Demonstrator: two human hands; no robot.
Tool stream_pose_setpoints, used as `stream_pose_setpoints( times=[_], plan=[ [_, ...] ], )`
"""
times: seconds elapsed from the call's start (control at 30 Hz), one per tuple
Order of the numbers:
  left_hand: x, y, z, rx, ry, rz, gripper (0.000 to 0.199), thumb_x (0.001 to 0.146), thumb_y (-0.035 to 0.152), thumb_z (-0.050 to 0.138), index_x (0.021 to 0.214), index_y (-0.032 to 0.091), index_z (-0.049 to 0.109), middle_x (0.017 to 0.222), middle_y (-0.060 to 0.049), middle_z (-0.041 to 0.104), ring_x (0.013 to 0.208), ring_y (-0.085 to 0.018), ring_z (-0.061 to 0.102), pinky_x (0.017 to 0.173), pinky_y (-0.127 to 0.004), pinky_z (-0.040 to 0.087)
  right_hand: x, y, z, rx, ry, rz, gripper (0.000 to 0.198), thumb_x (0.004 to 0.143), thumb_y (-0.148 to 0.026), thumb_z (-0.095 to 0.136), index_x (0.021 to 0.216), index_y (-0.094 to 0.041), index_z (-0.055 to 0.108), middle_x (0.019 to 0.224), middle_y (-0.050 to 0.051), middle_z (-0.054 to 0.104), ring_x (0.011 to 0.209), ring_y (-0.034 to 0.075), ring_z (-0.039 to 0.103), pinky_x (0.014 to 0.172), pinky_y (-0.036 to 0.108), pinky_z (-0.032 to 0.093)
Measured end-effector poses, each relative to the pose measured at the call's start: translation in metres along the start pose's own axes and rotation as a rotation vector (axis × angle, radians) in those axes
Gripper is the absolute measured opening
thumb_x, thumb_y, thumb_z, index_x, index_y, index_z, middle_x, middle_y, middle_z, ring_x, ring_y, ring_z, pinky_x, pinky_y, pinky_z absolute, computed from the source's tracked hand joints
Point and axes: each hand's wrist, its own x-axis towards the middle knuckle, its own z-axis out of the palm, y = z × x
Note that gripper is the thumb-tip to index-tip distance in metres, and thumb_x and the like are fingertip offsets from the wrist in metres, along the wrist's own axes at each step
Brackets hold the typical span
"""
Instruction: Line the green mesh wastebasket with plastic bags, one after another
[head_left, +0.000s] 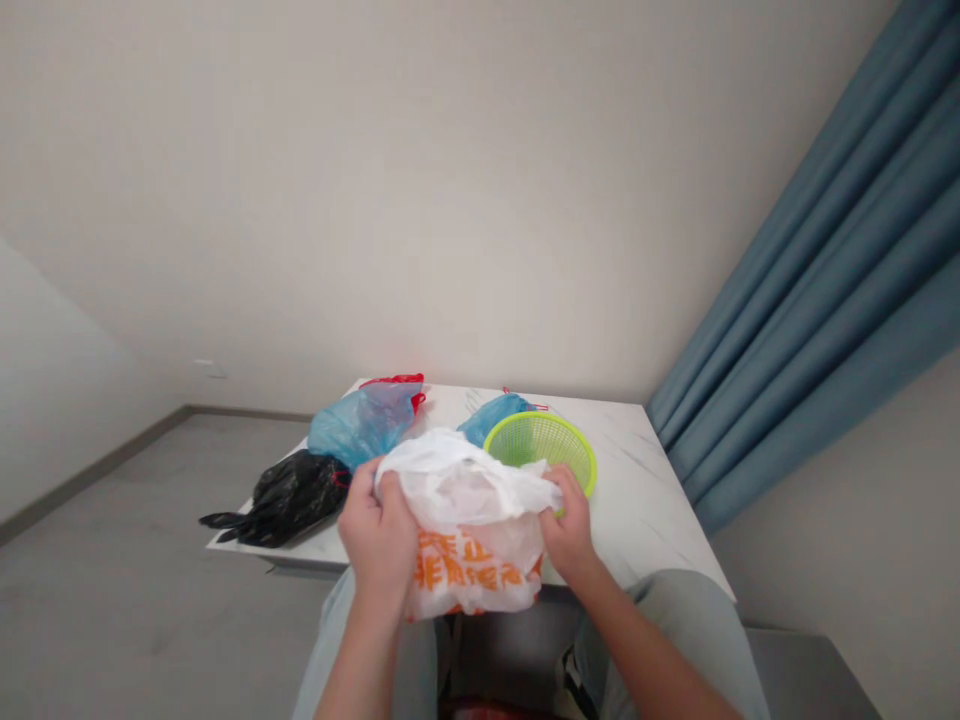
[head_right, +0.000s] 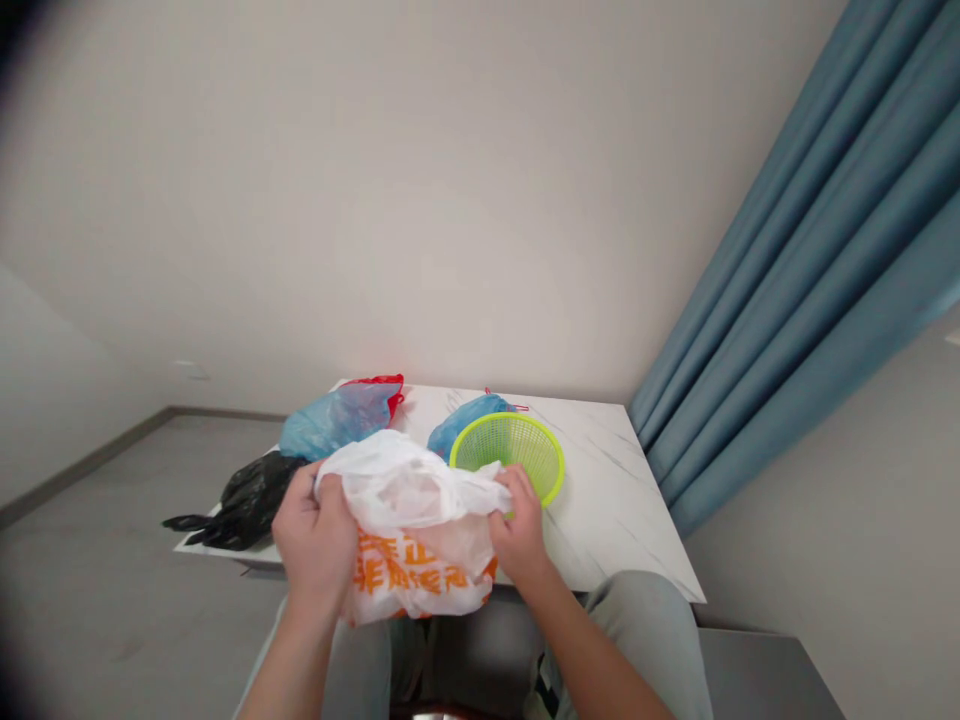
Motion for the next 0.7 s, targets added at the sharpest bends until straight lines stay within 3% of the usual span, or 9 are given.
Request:
stream_pose_setpoints(
  times=[0.13, 0.23, 0.3, 0.37, 0.43, 0.5, 0.6, 0.7],
  plan=[
    [0.009, -0.033, 0.005, -0.161, 0.221, -0.139, 0.022, 0.09, 0.032, 0.047, 0.09, 0.016, 0.063, 0.078, 0.001, 0.06, 0.072, -0.015, 0.055, 0.066, -0.024, 0.043, 0.017, 0.02, -0.011, 0.395, 0.285, 0.387, 0.016, 0.082, -0.029, 0.058, 0.095, -0.02, 0.063, 0.09, 0.003, 0.067, 0.084, 0.019, 0.061, 0.079, 0.032, 0.05],
    [0.012, -0.048, 0.009, -0.269, 0.249, -0.178, 0.02, 0.086, 0.026, 0.047, 0.093, 0.016, 0.062, 0.081, 0.001, 0.059, 0.074, -0.015, 0.055, 0.07, -0.026, 0.045, 0.027, 0.022, -0.013, 0.644, 0.29, 0.479, 0.024, 0.077, -0.029, 0.065, 0.099, -0.02, 0.064, 0.098, 0.003, 0.072, 0.091, 0.019, 0.065, 0.086, 0.034, 0.052],
    [0.012, -0.047, 0.008, -0.226, 0.212, -0.093, 0.028, 0.082, 0.022, 0.05, 0.107, 0.017, 0.062, 0.095, -0.003, 0.062, 0.087, -0.018, 0.059, 0.081, -0.031, 0.048, 0.029, 0.02, -0.014, 0.748, 0.268, 0.482, 0.029, 0.075, -0.025, 0.066, 0.103, -0.022, 0.065, 0.103, 0.003, 0.072, 0.098, 0.02, 0.066, 0.094, 0.037, 0.051],
    [0.01, -0.034, 0.003, -0.078, 0.12, 0.088, 0.05, 0.077, 0.019, 0.055, 0.127, 0.018, 0.055, 0.117, -0.009, 0.059, 0.11, -0.024, 0.057, 0.098, -0.038, 0.044, 0.03, 0.02, -0.015, 0.787, 0.246, 0.498, 0.032, 0.074, -0.023, 0.065, 0.106, -0.023, 0.065, 0.105, 0.003, 0.073, 0.1, 0.02, 0.067, 0.098, 0.04, 0.05],
    [0.008, -0.015, -0.003, 0.102, -0.035, 0.299, 0.068, 0.073, 0.017, 0.059, 0.139, 0.018, 0.047, 0.135, -0.014, 0.05, 0.128, -0.03, 0.047, 0.111, -0.044, 0.034, 0.029, 0.021, -0.017, 0.779, 0.221, 0.516, 0.033, 0.074, -0.022, 0.062, 0.107, -0.025, 0.064, 0.104, 0.002, 0.073, 0.1, 0.02, 0.068, 0.098, 0.042, 0.051],
    [0.006, 0.005, -0.008, 0.249, -0.203, 0.439, 0.074, 0.071, 0.018, 0.061, 0.142, 0.02, 0.044, 0.145, -0.016, 0.042, 0.137, -0.033, 0.038, 0.115, -0.049, 0.026, 0.03, 0.024, -0.018, 0.75, 0.185, 0.531, 0.032, 0.076, -0.024, 0.059, 0.108, -0.025, 0.065, 0.102, 0.002, 0.074, 0.098, 0.022, 0.07, 0.096, 0.044, 0.053],
    [0.004, 0.02, -0.01, 0.372, -0.298, 0.476, 0.074, 0.067, 0.016, 0.062, 0.139, 0.022, 0.046, 0.149, -0.016, 0.039, 0.139, -0.036, 0.035, 0.113, -0.053, 0.026, 0.033, 0.025, -0.018, 0.708, 0.08, 0.576, 0.031, 0.081, -0.034, 0.052, 0.107, -0.023, 0.066, 0.092, 0.006, 0.075, 0.095, 0.027, 0.071, 0.091, 0.049, 0.055],
    [0.009, 0.015, -0.013, 0.428, -0.301, 0.399, 0.045, 0.067, 0.018, 0.06, 0.112, 0.023, 0.059, 0.125, -0.012, 0.061, 0.117, -0.032, 0.055, 0.099, -0.046, 0.039, 0.038, 0.023, -0.02, 0.674, -0.039, 0.596, 0.037, 0.085, -0.047, 0.046, 0.099, -0.022, 0.069, 0.082, 0.007, 0.073, 0.092, 0.03, 0.07, 0.086, 0.051, 0.056]
  ],
)
